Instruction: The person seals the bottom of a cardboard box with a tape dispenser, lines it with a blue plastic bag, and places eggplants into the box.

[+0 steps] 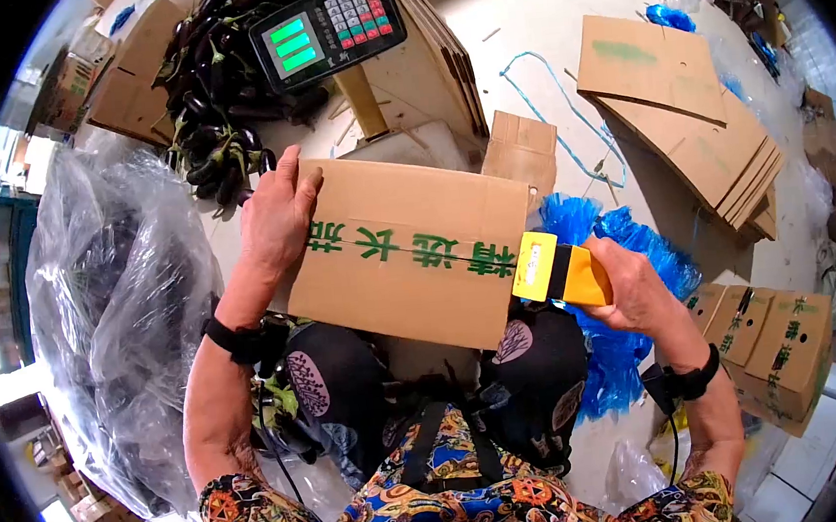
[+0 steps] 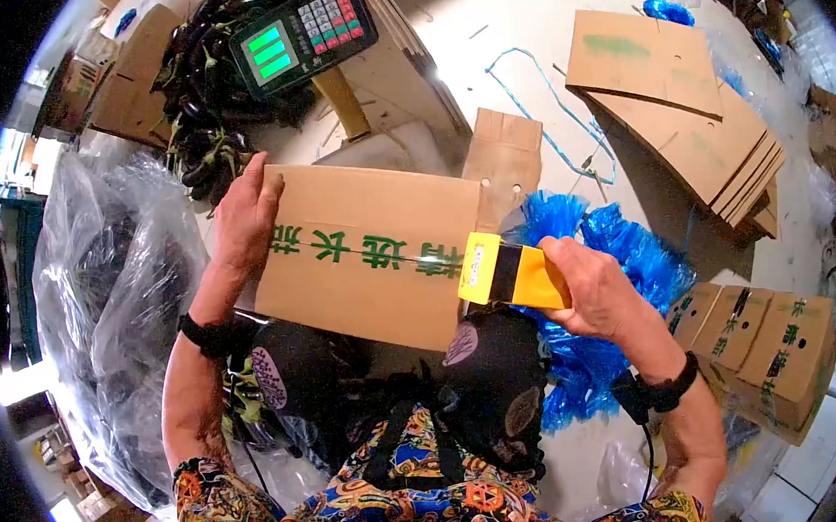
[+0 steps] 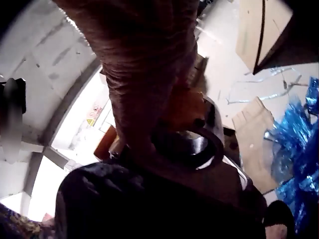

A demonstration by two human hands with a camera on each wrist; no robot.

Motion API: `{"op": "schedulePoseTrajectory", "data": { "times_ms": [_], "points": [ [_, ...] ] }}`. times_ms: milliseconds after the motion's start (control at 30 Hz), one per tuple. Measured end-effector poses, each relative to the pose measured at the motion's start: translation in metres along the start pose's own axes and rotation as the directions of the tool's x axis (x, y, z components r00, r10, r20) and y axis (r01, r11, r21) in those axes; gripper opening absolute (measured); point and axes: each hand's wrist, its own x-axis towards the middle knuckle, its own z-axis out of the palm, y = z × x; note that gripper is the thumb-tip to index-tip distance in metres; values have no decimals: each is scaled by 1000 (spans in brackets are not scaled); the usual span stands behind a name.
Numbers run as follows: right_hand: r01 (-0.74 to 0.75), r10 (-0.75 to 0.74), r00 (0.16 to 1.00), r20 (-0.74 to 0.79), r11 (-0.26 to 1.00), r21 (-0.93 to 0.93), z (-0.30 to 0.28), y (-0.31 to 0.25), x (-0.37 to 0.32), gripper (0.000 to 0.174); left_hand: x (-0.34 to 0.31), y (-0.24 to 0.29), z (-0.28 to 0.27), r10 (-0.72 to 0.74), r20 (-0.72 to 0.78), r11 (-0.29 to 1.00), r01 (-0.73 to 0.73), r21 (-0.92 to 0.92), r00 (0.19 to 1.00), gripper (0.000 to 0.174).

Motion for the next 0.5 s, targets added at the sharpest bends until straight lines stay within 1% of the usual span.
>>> {"op": "schedulePoseTrajectory", "data": {
  "times_ms": [67, 100, 133, 200, 233, 300, 367, 400, 500],
  "points": [
    [-18, 18, 1000, -7, 995, 96, 24, 18, -5, 61, 1, 7, -6, -15, 19, 1000, 15, 2, 1000, 54],
    [-6, 16, 999, -51, 983, 186, 40, 27, -6, 58, 2, 12, -9, -41, 44, 999, 41, 13, 998, 56],
    [18, 12, 995, -103, 959, 283, 57, 34, -8, 57, 3, 9, -4, -3, 13, 1000, 3, 4, 1000, 55],
    [98, -39, 983, -182, 939, 331, 86, 48, -11, 55, 4, -4, 3, 78, -49, 997, -78, 1, 996, 53],
    [98, -48, 983, -176, 952, 290, 98, 57, -14, 57, 4, -1, 2, 50, -38, 999, -50, 6, 998, 53],
    [94, -63, 985, -161, 976, 198, 113, 78, -29, 59, 4, -3, 2, 75, -62, 997, -76, -9, 995, 54],
    [-15, 29, 993, -112, 992, 123, 124, 99, -60, 56, 3, -1, 0, 81, -63, 996, -83, -28, 995, 54],
    [-67, 75, 993, -87, 994, 84, 122, 99, -69, 55, 4, -1, 0, 89, -70, 995, -91, -31, 994, 54],
    [-138, 145, 987, -67, 985, 99, 112, 100, -97, 57, 2, -1, 0, 109, -78, 993, -111, -28, 991, 54]
  ]
}}
